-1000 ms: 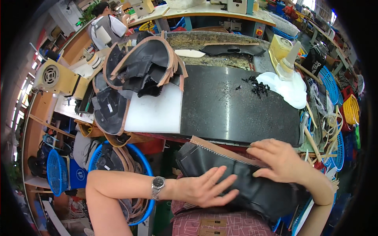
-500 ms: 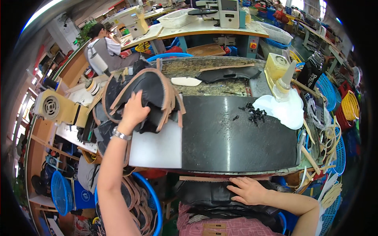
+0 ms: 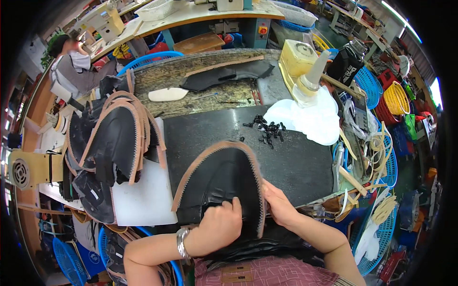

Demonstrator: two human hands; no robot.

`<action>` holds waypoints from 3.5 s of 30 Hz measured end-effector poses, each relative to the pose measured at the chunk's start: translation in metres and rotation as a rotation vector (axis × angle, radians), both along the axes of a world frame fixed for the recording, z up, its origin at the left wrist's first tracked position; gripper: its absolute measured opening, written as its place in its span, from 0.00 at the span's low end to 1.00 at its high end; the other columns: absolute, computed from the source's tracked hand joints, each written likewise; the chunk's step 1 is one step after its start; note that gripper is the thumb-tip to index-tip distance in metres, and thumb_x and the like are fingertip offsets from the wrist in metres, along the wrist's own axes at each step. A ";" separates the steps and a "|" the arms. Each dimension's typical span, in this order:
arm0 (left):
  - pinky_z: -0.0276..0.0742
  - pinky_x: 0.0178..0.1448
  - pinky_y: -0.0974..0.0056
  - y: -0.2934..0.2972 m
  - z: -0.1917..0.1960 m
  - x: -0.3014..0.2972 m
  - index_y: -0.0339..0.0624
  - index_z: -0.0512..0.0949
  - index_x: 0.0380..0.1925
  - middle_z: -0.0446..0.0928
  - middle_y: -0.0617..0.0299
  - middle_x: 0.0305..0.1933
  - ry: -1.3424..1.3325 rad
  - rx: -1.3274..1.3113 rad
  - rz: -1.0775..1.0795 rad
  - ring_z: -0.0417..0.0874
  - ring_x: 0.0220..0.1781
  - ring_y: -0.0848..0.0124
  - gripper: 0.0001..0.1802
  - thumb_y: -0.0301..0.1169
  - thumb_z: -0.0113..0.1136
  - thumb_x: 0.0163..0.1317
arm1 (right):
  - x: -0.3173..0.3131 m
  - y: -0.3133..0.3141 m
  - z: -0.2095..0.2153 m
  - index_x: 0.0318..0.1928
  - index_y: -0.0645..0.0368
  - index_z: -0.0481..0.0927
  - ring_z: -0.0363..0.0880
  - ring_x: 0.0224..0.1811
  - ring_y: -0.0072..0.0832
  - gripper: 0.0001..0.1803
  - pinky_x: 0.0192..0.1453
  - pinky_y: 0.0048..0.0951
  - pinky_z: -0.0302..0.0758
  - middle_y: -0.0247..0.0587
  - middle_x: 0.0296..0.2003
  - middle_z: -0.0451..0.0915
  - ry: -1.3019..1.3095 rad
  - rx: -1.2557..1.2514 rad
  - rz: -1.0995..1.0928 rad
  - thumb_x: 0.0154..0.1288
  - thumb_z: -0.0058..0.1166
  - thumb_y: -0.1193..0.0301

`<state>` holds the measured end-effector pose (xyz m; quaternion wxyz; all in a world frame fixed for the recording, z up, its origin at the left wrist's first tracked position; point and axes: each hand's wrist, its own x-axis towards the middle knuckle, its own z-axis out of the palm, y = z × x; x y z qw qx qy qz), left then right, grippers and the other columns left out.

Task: The person assembles shoe components at a workbench, using a hammer and punch to secure parts on a shoe sole. They then attach a zipper to a shoe upper using a small tool and fasteners, working on multiple units in a factory setting.

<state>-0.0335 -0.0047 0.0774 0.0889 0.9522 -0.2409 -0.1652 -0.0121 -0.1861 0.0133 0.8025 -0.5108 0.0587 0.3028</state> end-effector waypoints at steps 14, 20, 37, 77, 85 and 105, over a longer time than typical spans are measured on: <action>0.70 0.54 0.66 0.021 -0.042 0.044 0.37 0.71 0.30 0.73 0.59 0.44 0.859 -1.513 0.827 0.76 0.46 0.72 0.06 0.27 0.59 0.59 | 0.026 -0.007 0.011 0.64 0.63 0.58 0.75 0.52 0.34 0.35 0.56 0.31 0.69 0.50 0.47 0.77 -0.168 -0.489 0.249 0.60 0.57 0.65; 0.75 0.42 0.60 -0.006 -0.029 0.038 0.35 0.74 0.27 0.69 0.50 0.44 0.173 -0.780 0.445 0.77 0.38 0.59 0.15 0.37 0.63 0.53 | 0.014 0.005 0.014 0.68 0.69 0.43 0.71 0.57 0.48 0.55 0.59 0.38 0.68 0.63 0.52 0.70 -0.714 -0.659 0.383 0.50 0.67 0.60; 0.65 0.36 0.77 0.032 -0.049 0.063 0.40 0.71 0.32 0.69 0.73 0.28 0.750 -1.308 0.679 0.66 0.31 0.86 0.07 0.30 0.49 0.68 | 0.027 0.008 0.018 0.64 0.54 0.56 0.74 0.31 0.27 0.38 0.33 0.28 0.74 0.40 0.31 0.74 -0.486 -0.728 0.044 0.53 0.61 0.74; 0.72 0.53 0.72 0.042 -0.061 0.046 0.38 0.61 0.51 0.74 0.60 0.45 0.558 -1.643 0.731 0.76 0.47 0.77 0.17 0.21 0.49 0.64 | 0.030 0.058 0.012 0.38 0.66 0.68 0.78 0.32 0.49 0.12 0.35 0.45 0.74 0.51 0.28 0.77 -0.832 -1.009 0.258 0.52 0.52 0.77; 0.64 0.64 0.60 0.046 -0.068 0.049 0.44 0.78 0.48 0.58 0.42 0.65 -0.171 -0.866 0.240 0.67 0.64 0.53 0.23 0.13 0.50 0.53 | 0.022 0.049 0.006 0.48 0.64 0.72 0.76 0.26 0.22 0.19 0.36 0.25 0.74 0.37 0.26 0.76 -0.338 -0.553 0.043 0.53 0.53 0.80; 0.71 0.47 0.63 0.026 -0.041 0.045 0.40 0.83 0.29 0.73 0.53 0.41 0.006 -0.723 0.357 0.76 0.43 0.60 0.09 0.25 0.67 0.45 | 0.167 0.040 0.003 0.32 0.64 0.79 0.80 0.35 0.46 0.12 0.40 0.41 0.74 0.51 0.27 0.80 -1.000 -1.343 0.267 0.53 0.60 0.66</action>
